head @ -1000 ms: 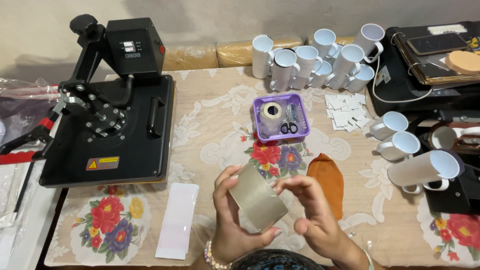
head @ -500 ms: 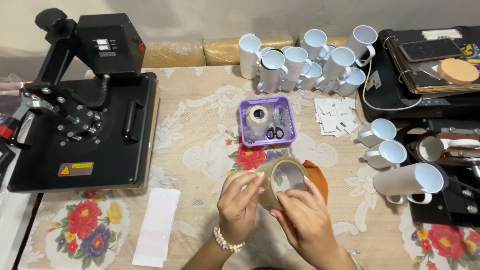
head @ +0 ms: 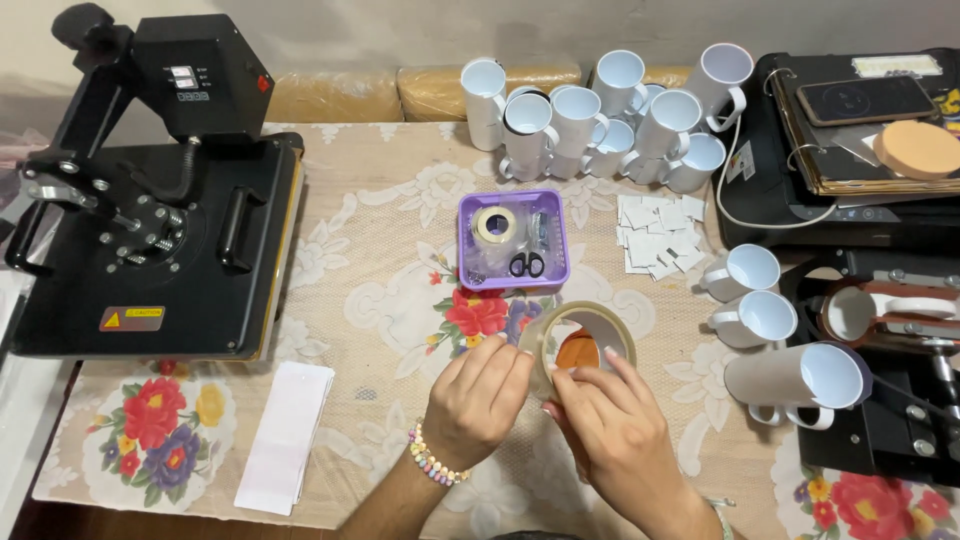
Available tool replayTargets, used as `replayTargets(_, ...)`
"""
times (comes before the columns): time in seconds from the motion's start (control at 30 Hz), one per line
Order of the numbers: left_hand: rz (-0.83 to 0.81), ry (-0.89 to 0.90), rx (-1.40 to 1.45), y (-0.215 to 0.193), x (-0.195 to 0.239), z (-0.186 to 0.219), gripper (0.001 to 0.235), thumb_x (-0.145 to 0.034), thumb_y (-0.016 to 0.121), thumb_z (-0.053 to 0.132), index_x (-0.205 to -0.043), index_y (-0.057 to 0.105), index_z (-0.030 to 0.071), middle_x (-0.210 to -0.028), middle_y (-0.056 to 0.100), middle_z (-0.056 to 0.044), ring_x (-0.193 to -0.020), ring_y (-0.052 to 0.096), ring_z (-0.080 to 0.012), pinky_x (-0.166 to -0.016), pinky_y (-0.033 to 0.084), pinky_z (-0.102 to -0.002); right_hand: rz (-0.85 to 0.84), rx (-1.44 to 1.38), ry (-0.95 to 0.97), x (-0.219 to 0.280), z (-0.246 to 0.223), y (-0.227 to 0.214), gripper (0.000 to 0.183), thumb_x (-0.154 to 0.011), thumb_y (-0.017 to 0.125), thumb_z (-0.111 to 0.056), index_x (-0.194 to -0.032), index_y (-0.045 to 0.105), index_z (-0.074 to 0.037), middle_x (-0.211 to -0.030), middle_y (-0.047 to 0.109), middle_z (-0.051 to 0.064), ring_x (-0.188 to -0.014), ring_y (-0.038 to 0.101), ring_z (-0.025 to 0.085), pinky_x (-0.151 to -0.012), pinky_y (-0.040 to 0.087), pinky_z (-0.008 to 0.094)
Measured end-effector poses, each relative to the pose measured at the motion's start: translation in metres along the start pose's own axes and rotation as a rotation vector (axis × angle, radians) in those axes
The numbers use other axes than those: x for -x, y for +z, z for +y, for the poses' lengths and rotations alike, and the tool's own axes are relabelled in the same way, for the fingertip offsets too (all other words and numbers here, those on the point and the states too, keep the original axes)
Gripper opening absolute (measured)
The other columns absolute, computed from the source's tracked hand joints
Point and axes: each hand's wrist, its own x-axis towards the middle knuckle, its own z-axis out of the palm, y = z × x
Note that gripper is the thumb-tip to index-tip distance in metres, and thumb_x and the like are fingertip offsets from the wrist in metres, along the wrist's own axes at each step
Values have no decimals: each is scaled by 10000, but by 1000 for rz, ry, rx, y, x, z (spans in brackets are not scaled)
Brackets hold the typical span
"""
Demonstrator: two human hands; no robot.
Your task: The person handles a roll of tape, peeling and folding the edge. They then place a white sheet onto a heat press machine, cover it with a brown sheet, and operate the press by lowering the handle. Finally, they open the press and remove the sheets.
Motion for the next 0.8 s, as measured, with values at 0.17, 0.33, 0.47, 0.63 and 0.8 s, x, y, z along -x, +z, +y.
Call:
replayTargets(0.17,-2,49,13,9,3,2,149,-1009,507,10,-972,648,-19,-941,645,-152,-876,686,-301,-716,580,-367,33,-107,9,2,14,2,311,-968,649,-188,-1196,614,21,-728,580,51,-640,555,249,-708,499,361)
replayTargets(0.33,-102,-73,274,13,14,0,108,-958,550,26,-1003,620,-43,-1037,632,-193,-1047,647,-389,-930,560,-461,5,-191,64,9,20,8,309,-952,662,-194,-1191,624,-1,-811,674,41,-664,600,242,-726,501,373)
replayTargets(0.47,-107,-199,524,14,10,-1,112,-1001,543,62,-999,565,-48,-1144,616,-238,-1122,644,-429,-967,558,-475,-6,-283,134,12,22,11,318,-931,676,-234,-1159,645,-15,-831,704,34,-663,613,230,-684,496,362)
replayTargets(0.63,-110,-100,388,33,26,-1,216,-915,403,-55,-1006,598,-79,-1109,649,-250,-1009,686,-409,-907,583,-458,-22,-293,457,20,11,28,362,-810,745,-319,-1123,665,-156,-878,735,-13,-716,706,123,-664,538,274)
replayTargets(0.8,-158,-141,382,49,36,2,166,-942,475,-33,-1042,599,-82,-1122,649,-247,-980,704,-370,-848,593,-412,8,-403,564,6,1,43,488,-816,723,-227,-1236,516,-90,-1144,555,91,-799,651,179,-633,592,289)
